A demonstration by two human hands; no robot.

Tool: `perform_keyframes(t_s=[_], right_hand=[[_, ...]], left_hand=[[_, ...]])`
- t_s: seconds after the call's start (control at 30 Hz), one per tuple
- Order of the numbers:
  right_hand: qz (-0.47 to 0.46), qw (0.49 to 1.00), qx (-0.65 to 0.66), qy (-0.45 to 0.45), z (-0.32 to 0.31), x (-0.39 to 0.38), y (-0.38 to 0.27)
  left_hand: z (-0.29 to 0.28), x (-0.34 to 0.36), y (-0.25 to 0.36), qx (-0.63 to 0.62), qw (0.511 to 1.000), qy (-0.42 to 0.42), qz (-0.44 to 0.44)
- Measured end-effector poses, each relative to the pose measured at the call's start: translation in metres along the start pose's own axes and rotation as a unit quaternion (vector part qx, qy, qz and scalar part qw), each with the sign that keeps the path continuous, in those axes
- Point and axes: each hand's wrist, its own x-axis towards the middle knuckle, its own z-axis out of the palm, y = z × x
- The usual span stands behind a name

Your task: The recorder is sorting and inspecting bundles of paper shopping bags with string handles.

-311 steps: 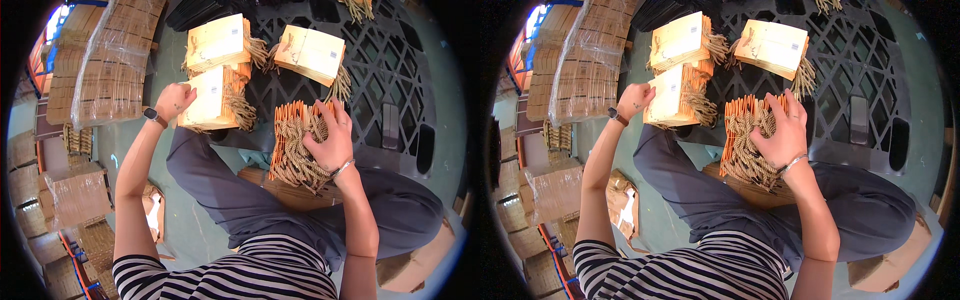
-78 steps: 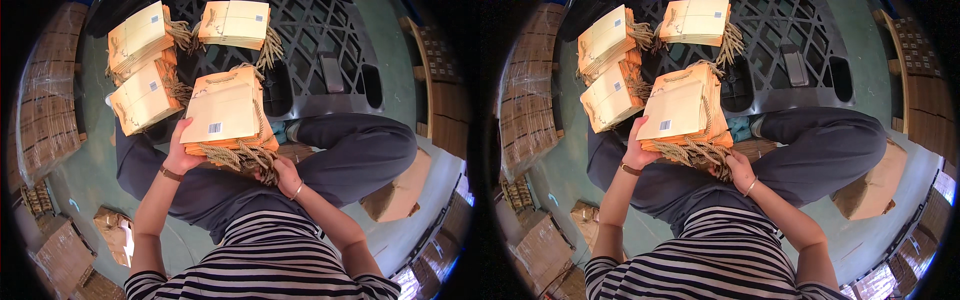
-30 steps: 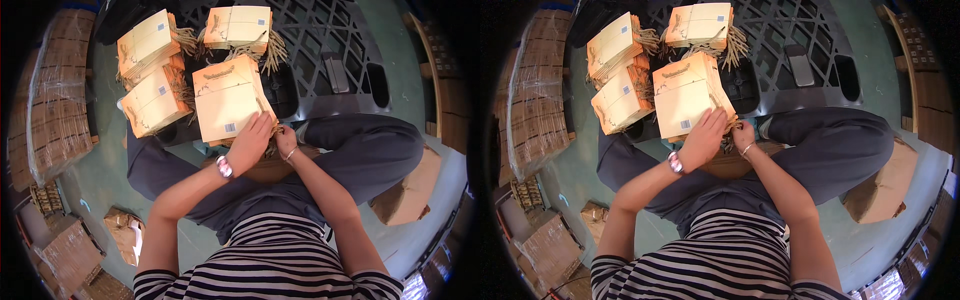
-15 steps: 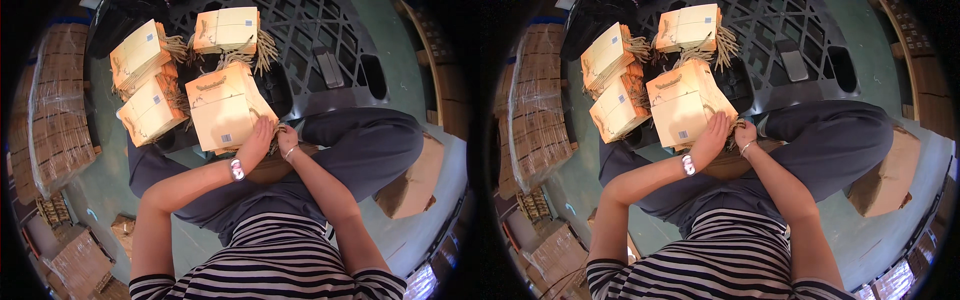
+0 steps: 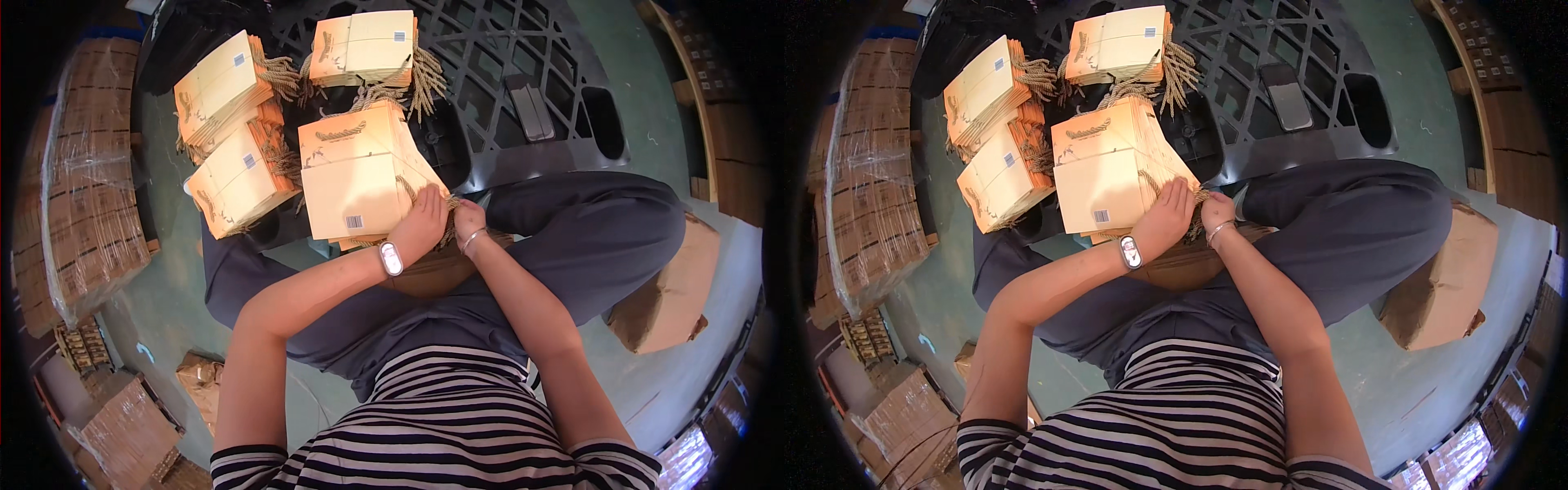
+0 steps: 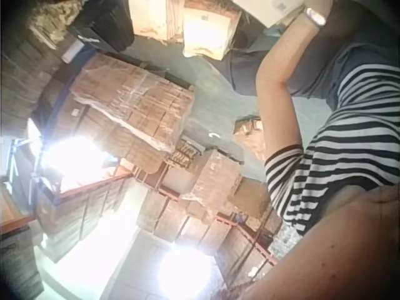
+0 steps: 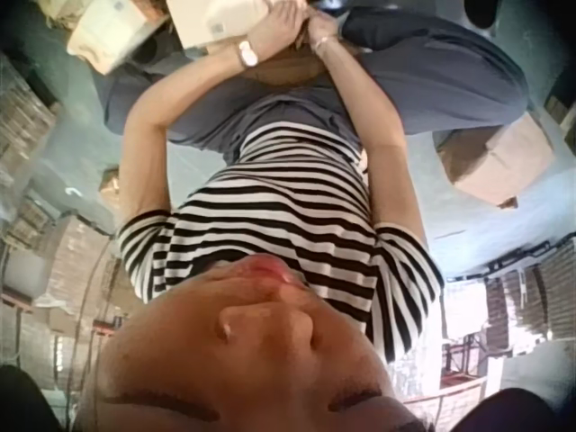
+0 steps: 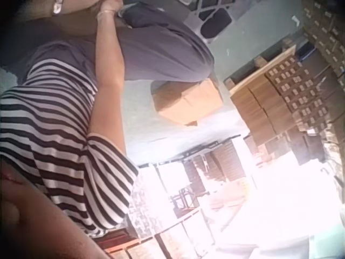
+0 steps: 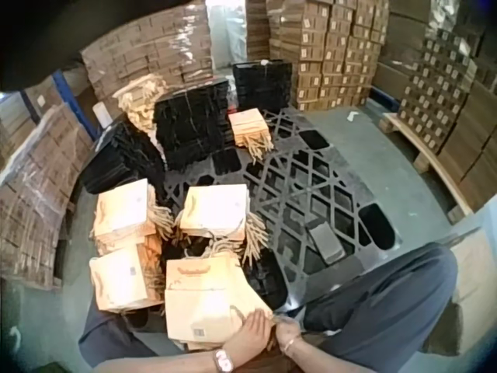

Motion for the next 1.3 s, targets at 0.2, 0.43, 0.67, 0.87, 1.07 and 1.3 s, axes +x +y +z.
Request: perform_keyframes(t_s=[0.2, 0.43, 0.67, 0.87, 1.07, 1.3], right_hand=[[-0.089, 0.983, -0.151, 0.047, 0.002, -0.028, -0.014], [-0.035, 0.944, -0.306, 0.119, -0.003, -0.041, -0.028], [0.104, 0.957, -0.255, 0.094, -0.001, -0.043, -0.036], [0.295, 0.953, -0.069, -0.015, -0.003, -0.044, -0.049], [0.295, 0.954, 0.013, -0.061, -0.008, -0.035, -0.031], [0.127, 0.990, -0.023, 0.053, -0.007, -0.027, -0.009]], left_hand=[[0.013, 0.023, 0.011, -0.001, 0.997, -0.062, -0.042], [0.003, 0.054, 0.002, -0.137, 0.952, -0.272, 0.018], [0.002, 0.043, -0.002, -0.160, 0.973, -0.169, 0.001], [0.014, 0.051, -0.009, -0.180, 0.954, -0.226, 0.075], [0.014, 0.061, -0.019, -0.201, 0.921, -0.293, 0.159], [0.008, 0.068, -0.012, -0.148, 0.906, -0.372, 0.140]])
